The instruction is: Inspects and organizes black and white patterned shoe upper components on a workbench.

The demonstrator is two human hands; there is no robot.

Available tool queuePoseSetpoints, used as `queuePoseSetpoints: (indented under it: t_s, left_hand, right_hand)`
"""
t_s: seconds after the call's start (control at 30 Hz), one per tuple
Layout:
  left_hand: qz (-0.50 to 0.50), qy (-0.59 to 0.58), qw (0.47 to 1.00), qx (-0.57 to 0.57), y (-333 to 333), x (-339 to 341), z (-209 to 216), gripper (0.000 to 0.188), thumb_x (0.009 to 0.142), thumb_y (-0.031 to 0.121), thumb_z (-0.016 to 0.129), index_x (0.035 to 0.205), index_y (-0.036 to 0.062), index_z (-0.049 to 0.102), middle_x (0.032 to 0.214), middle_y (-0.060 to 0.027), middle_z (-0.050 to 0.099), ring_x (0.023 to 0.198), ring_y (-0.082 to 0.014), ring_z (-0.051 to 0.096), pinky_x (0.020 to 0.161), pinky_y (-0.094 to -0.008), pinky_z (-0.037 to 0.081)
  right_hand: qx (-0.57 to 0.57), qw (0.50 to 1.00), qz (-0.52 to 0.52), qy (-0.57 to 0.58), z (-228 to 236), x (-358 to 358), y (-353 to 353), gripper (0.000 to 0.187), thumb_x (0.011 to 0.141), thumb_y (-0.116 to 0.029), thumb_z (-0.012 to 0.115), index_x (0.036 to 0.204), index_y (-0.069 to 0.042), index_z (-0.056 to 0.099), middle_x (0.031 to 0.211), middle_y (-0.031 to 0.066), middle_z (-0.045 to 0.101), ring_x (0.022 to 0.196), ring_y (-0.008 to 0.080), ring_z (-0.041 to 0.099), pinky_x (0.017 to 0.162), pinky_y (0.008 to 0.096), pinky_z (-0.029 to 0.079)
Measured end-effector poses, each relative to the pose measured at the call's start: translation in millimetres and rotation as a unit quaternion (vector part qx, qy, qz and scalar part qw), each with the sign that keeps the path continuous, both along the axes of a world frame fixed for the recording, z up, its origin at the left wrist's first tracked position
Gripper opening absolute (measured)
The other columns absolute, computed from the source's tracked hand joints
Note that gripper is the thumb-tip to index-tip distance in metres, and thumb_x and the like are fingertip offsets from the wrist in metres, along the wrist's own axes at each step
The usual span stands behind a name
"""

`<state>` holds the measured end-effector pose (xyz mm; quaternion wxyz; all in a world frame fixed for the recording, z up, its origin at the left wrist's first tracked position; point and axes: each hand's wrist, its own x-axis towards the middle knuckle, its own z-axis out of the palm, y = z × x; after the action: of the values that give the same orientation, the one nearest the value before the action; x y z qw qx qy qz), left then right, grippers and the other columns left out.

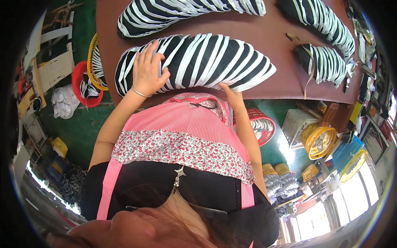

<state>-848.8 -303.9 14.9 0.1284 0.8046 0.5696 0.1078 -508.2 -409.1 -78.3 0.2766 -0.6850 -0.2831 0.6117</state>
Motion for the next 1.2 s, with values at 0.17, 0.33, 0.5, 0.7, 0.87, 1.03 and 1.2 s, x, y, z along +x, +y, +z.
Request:
queuePoseSetpoints:
  t_s: [0.17, 0.33, 0.5, 0.7, 0.87, 1.03, 1.2]
  left_hand:
    - [-0.144, -0.097, 0.984, -0.034, 12, 0, 13, 0.076, 0.079, -0.008, 0.053, 0.145, 0.0304, 0.059, 0.159, -0.0161, 0.038, 0.142, -0.0364, 0.043, 0.116, -0.0625, 0.032]
    - [-0.201, -0.060, 0.977, -0.025, 18, 5, 9, 0.074, 0.076, -0.011, 0.055, 0.140, 0.0267, 0.063, 0.160, -0.0180, 0.035, 0.139, -0.0371, 0.046, 0.113, -0.0563, 0.040]
    - [-0.185, -0.133, 0.972, -0.059, 23, -3, 6, 0.066, 0.072, -0.012, 0.060, 0.132, 0.0166, 0.065, 0.158, -0.0199, 0.038, 0.135, -0.0375, 0.053, 0.110, -0.0426, 0.047]
    - [-0.145, -0.176, 0.973, -0.027, 24, -5, 11, 0.032, 0.080, -0.001, 0.068, 0.111, 0.0032, 0.065, 0.156, -0.0248, 0.040, 0.128, -0.0398, 0.060, 0.101, -0.0426, 0.054]
    - [-0.057, -0.188, 0.980, -0.015, 16, 7, 14, 0.030, 0.082, 0.022, 0.081, 0.093, 0.0010, 0.062, 0.147, -0.0238, 0.050, 0.121, -0.0391, 0.064, 0.096, -0.0409, 0.055]
    - [-0.040, -0.077, 0.996, 0.021, 12, 20, 3, 0.029, 0.078, 0.019, 0.075, 0.103, 0.0088, 0.065, 0.152, -0.0165, 0.049, 0.132, -0.0360, 0.054, 0.111, -0.0533, 0.039]
    - [-0.140, -0.023, 0.988, 0.060, 22, 31, 8, 0.052, 0.078, 0.002, 0.063, 0.126, 0.0238, 0.069, 0.160, -0.0119, 0.040, 0.146, -0.0342, 0.039, 0.116, -0.0675, 0.024]
  right_hand:
    - [-0.010, 1.000, -0.005, 0.004, 10, -5, 5, 0.054, 0.091, -0.023, 0.079, 0.134, 0.004, 0.061, 0.130, 0.0098, 0.066, 0.118, 0.0190, 0.060, 0.104, 0.0327, 0.045]
    - [0.002, 1.000, -0.022, 0.013, 12, -8, 6, 0.048, 0.089, -0.016, 0.080, 0.130, 0.004, 0.064, 0.125, 0.0091, 0.068, 0.113, 0.0176, 0.063, 0.099, 0.0324, 0.049]
    - [0.002, 0.999, -0.029, 0.029, 18, -13, 9, 0.045, 0.090, -0.016, 0.080, 0.128, 0.003, 0.065, 0.121, 0.0086, 0.069, 0.110, 0.0172, 0.064, 0.097, 0.0325, 0.050]
    - [0.019, 0.999, -0.030, 0.035, 5, -10, 3, 0.046, 0.090, -0.016, 0.079, 0.128, 0.004, 0.064, 0.122, 0.0095, 0.069, 0.110, 0.0179, 0.064, 0.098, 0.0324, 0.050]
    - [0.022, 0.999, -0.021, 0.021, 6, -14, 3, 0.046, 0.091, -0.016, 0.078, 0.129, 0.004, 0.064, 0.124, 0.0090, 0.069, 0.112, 0.0182, 0.064, 0.099, 0.0325, 0.049]
    - [0.029, 0.999, -0.012, 0.033, 2, -13, 2, 0.045, 0.091, -0.014, 0.078, 0.130, 0.003, 0.063, 0.123, 0.0085, 0.069, 0.112, 0.0177, 0.063, 0.099, 0.0324, 0.049]
    - [0.030, 0.997, 0.004, 0.072, -1, -14, 2, 0.052, 0.092, -0.015, 0.077, 0.137, 0.003, 0.058, 0.129, 0.0085, 0.065, 0.116, 0.0184, 0.061, 0.103, 0.0329, 0.048]
